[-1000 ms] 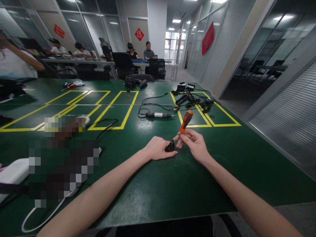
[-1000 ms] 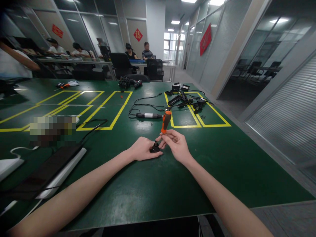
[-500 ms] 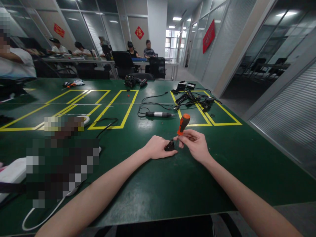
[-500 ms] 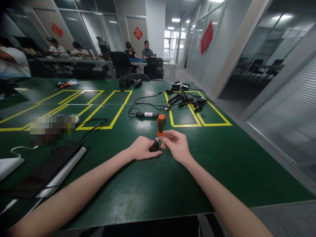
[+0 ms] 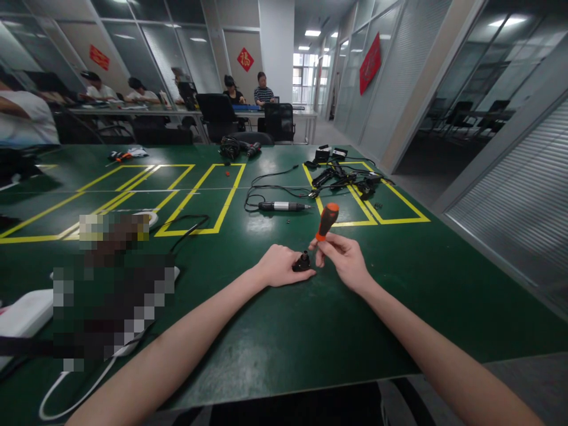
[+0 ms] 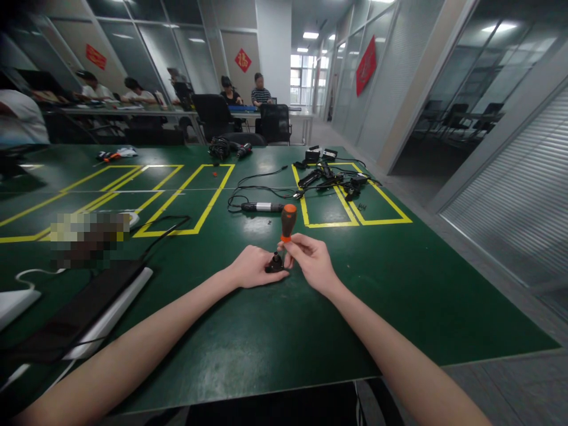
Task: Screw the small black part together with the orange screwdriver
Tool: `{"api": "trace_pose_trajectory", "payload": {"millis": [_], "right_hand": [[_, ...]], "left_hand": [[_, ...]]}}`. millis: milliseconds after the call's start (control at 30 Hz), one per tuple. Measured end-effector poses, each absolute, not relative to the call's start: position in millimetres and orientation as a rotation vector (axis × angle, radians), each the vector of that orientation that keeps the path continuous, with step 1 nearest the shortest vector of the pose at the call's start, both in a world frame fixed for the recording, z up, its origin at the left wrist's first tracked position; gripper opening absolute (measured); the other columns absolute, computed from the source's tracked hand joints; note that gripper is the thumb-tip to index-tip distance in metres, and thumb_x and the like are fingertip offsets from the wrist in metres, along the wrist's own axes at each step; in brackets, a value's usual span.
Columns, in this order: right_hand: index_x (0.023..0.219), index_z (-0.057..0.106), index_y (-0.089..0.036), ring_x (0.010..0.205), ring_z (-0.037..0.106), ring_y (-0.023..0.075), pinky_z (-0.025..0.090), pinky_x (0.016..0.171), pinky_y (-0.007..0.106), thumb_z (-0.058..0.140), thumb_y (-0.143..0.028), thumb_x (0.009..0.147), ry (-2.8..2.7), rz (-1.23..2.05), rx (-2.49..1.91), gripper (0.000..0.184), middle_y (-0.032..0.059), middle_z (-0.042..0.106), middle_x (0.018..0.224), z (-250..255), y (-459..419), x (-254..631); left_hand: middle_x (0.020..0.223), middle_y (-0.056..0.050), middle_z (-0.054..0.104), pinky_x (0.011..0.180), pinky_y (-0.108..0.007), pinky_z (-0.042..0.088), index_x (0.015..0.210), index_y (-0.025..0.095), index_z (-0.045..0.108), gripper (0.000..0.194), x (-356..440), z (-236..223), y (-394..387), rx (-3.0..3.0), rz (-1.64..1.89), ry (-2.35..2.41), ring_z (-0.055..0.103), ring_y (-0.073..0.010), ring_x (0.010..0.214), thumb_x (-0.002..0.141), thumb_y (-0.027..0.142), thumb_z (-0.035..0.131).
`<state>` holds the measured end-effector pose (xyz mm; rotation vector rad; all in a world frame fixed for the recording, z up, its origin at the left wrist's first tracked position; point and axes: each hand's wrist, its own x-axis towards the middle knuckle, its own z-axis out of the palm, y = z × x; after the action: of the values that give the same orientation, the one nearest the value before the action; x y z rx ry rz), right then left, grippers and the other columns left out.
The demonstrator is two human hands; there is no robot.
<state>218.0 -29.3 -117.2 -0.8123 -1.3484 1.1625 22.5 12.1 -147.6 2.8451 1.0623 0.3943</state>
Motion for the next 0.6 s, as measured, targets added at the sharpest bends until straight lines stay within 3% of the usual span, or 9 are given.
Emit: {"api": "trace_pose_trajectory", "payload": {"millis": [133,333,467,600], "right_hand": [[0.098,0.070,-0.019,0.056,0.065,0.0132,0.056,0.056,0.029,0.085,-0.048,0.080,-1.310,1.203,-0.780,0.037,0.0023,0.076,0.078,-121.8,-29.3,216.7],[0.082,0.070,-0.019,0.054,0.062,0.0124,0.054,0.054,0.029,0.088,-0.045,0.076,-1.305,1.132,-0.831,0.032,0.0026,0.075,0.078,-123.8,-27.0,216.9],[0.085,0.073,-0.018,0.055,0.063,0.0122,0.054,0.054,0.029,0.083,-0.049,0.082,-1.326,1.172,-0.798,0.033,0.0032,0.074,0.080,-121.5,-27.0,216.5],[0.093,0.070,-0.020,0.058,0.065,0.0131,0.057,0.059,0.029,0.091,-0.043,0.073,-1.278,1.195,-0.799,0.037,0.0016,0.075,0.080,-122.5,-29.2,215.4]], "left_hand": [[0.057,-0.004,0.065,0.053,-0.031,0.018,0.063,0.020,0.062,0.059,22.6,-148.3,12.2,2.846,0.388,1.080,0.060,-0.0187,0.052,0.096,0.068,0.051],[0.059,-0.004,0.067,0.054,-0.030,0.018,0.065,0.020,0.062,0.059,22.6,-147.5,10.9,2.841,0.382,1.082,0.061,-0.0187,0.054,0.097,0.068,0.049],[0.060,-0.004,0.067,0.054,-0.030,0.019,0.064,0.019,0.061,0.058,22.6,-146.6,11.3,2.843,0.374,1.074,0.062,-0.0182,0.054,0.097,0.067,0.051],[0.062,-0.005,0.069,0.054,-0.030,0.020,0.066,0.019,0.063,0.058,22.6,-147.2,11.9,2.840,0.379,1.085,0.063,-0.0193,0.056,0.096,0.067,0.051]]}}
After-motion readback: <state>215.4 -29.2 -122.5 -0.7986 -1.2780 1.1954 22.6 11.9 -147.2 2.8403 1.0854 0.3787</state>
